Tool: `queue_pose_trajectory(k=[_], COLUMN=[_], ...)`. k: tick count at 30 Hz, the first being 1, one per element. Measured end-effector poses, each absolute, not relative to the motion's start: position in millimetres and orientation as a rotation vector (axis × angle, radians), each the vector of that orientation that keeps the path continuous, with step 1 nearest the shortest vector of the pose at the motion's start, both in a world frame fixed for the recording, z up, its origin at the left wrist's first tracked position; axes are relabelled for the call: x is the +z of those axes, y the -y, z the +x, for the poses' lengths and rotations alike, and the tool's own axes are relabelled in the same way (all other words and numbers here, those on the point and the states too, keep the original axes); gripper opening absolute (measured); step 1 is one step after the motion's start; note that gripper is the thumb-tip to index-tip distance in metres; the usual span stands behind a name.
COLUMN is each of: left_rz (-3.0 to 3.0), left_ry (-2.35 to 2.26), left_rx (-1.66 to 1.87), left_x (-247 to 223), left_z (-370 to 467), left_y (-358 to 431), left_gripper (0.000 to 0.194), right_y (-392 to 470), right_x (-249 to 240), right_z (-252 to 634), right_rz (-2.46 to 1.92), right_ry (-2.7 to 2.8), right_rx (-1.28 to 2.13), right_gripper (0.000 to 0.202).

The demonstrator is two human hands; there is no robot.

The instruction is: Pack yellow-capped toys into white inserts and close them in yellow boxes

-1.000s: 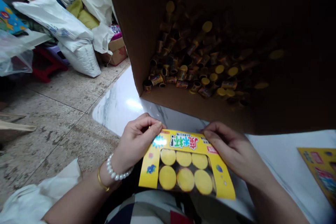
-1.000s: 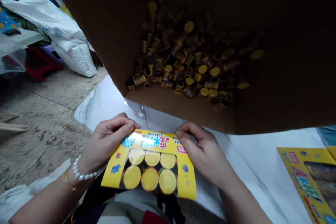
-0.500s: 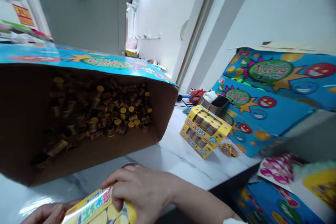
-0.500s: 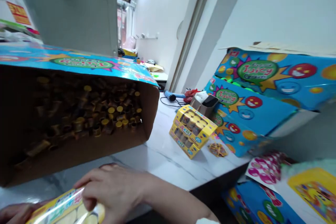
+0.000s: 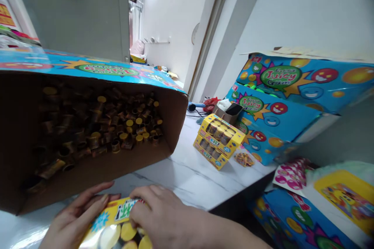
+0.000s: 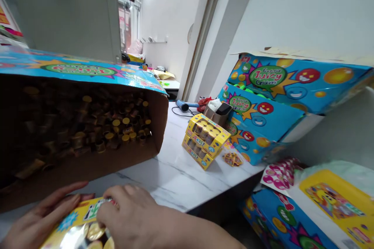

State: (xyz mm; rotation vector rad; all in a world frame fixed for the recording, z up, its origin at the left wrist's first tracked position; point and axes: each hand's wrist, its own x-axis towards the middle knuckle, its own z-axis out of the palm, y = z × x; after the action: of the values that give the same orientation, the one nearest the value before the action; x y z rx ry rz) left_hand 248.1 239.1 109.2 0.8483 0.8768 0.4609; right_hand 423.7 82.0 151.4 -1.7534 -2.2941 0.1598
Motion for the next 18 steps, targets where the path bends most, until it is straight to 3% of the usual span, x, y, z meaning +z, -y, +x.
queue_pose_trajectory(k=[3,10,14,18], left_rz=[0.934,0.972,1.073,1.378], left_ry=[-0.832,-0.731,-0.766,-0.637], left_rx=[0.442,0.621,0.772,0.634], left_x=[119,110,93,89], left_z=[272,342,358,350], left_y=[-235,-217,-217,-211], left_gripper=[0.071,0.06,0.056,0.041], right_y=[-60,-24,-5,0], right_x=[162,176,182,171], right_z=[428,453,488,535], right_rz=[-1.757,-1.886,-2.112,-2.29], right_ry=[2.262,1.853,1.556,1.369], right_rx=[0.189,0.251,-0.105,-0.508], right_gripper=[0.045,0.059,0.05,0.047])
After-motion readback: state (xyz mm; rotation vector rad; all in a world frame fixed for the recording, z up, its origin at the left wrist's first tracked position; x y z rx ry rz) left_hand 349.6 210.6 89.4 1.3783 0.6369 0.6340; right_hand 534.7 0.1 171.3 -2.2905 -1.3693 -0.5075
